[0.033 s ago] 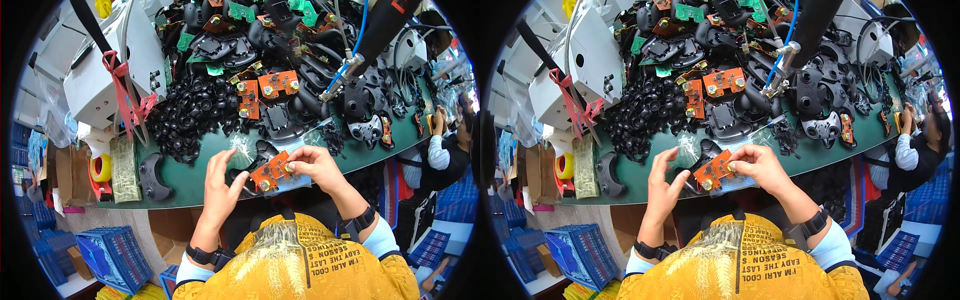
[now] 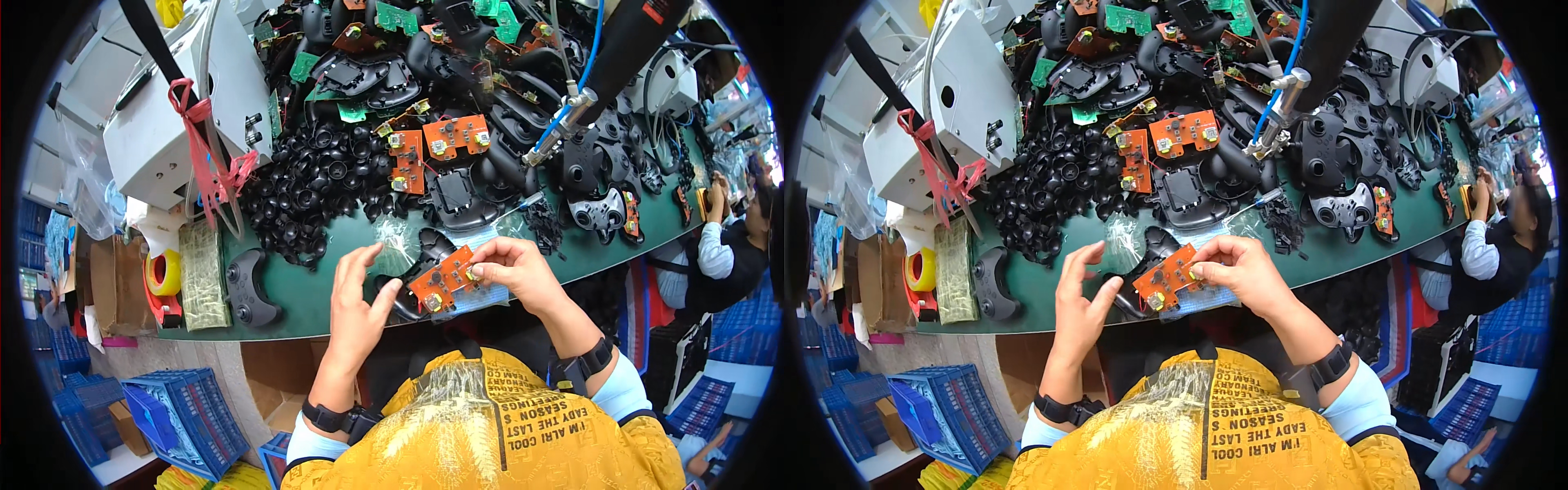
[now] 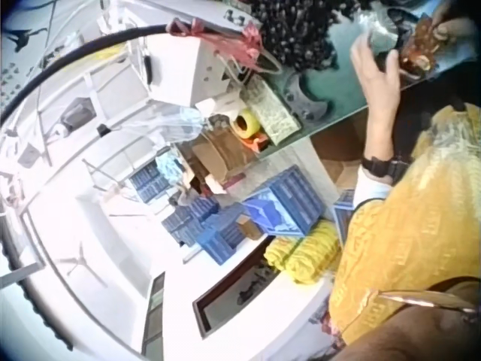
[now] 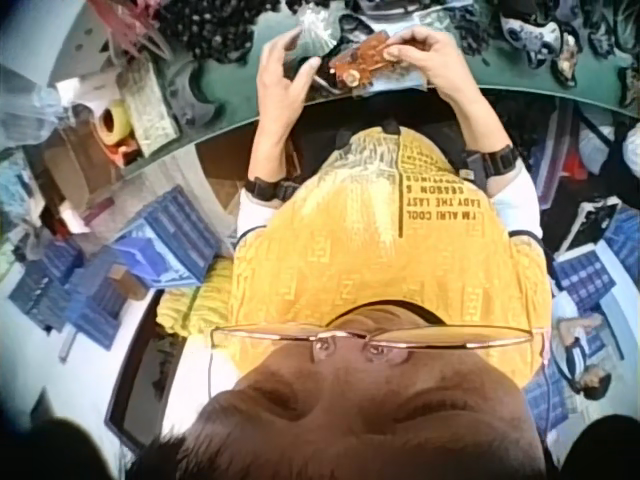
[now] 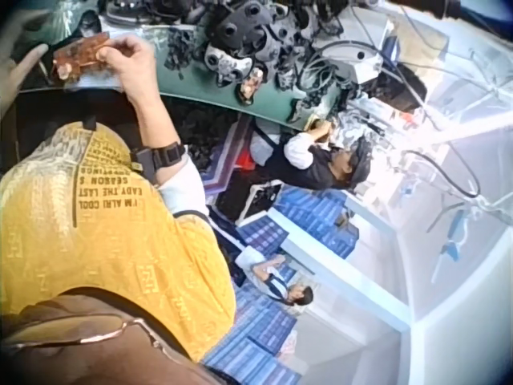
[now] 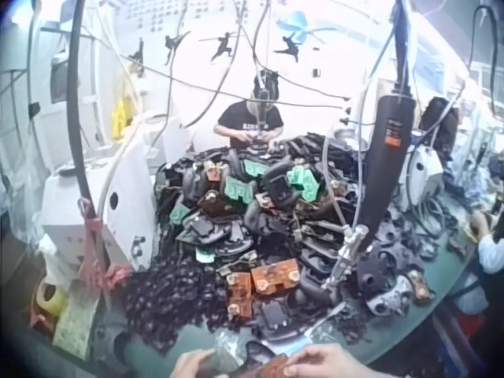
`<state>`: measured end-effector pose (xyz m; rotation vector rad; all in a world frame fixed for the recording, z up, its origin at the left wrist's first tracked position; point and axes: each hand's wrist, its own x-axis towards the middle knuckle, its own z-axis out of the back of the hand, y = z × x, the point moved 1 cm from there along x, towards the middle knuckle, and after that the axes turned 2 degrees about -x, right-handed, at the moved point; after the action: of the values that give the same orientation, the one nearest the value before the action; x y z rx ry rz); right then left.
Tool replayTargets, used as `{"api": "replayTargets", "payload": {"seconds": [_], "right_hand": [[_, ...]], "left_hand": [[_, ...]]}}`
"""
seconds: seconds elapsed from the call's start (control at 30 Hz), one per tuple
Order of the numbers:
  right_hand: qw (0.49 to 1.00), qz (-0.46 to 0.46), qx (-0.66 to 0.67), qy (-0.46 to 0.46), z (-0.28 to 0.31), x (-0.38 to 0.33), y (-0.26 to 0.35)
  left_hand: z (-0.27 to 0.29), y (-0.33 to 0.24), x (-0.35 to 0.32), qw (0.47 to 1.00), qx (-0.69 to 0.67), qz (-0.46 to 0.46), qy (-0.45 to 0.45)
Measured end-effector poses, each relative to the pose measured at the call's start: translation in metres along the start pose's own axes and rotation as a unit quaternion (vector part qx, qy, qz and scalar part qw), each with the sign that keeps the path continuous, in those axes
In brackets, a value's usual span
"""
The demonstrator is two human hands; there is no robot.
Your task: The person is seen assembling components of a game controller, specifically placing a circuit board into the controller housing and securing it.
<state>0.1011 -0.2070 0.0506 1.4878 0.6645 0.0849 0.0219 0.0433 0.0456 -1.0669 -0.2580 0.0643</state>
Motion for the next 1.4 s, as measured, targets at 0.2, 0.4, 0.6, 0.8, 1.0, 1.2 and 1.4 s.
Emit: {"api": "replayTargets", "payload": {"seconds": [0.2, 0.4, 0.6, 0.8, 1.0, 1.2, 1.4], "right_hand": [[1.000, -0.001, 0.022, 0.016, 0.005, 0.008, 0.006], [1.000, 0.003, 0.013, 0.019, 0.006, 0.016, 0.011], [0.993, -0.034, -0.053, 0.096, 0.009, 0.027, 0.036], [0.950, -0.027, -0.241, 0.198, 0.006, 0.057, 0.075], [0.919, -0.017, -0.332, 0.213, -0.014, 0.064, 0.095], [0.961, -0.039, -0.228, 0.151, -0.008, 0.057, 0.055], [0.961, 0.032, -0.259, 0.097, -0.018, 0.043, 0.036]], "left_hand": [[0.009, 0.010, -0.001, 0.998, -0.047, 0.037, 0.027], [0.005, 0.018, 0.000, 0.989, -0.085, 0.094, 0.075], [-0.003, 0.011, -0.002, 0.970, -0.173, 0.132, 0.112], [-0.009, 0.005, -0.005, 0.973, -0.146, 0.116, 0.133], [-0.015, 0.002, -0.008, 0.977, -0.135, 0.091, 0.139], [-0.018, 0.001, -0.012, 0.970, -0.170, 0.106, 0.141], [-0.020, -0.003, -0.012, 0.979, -0.136, 0.082, 0.131]]}}
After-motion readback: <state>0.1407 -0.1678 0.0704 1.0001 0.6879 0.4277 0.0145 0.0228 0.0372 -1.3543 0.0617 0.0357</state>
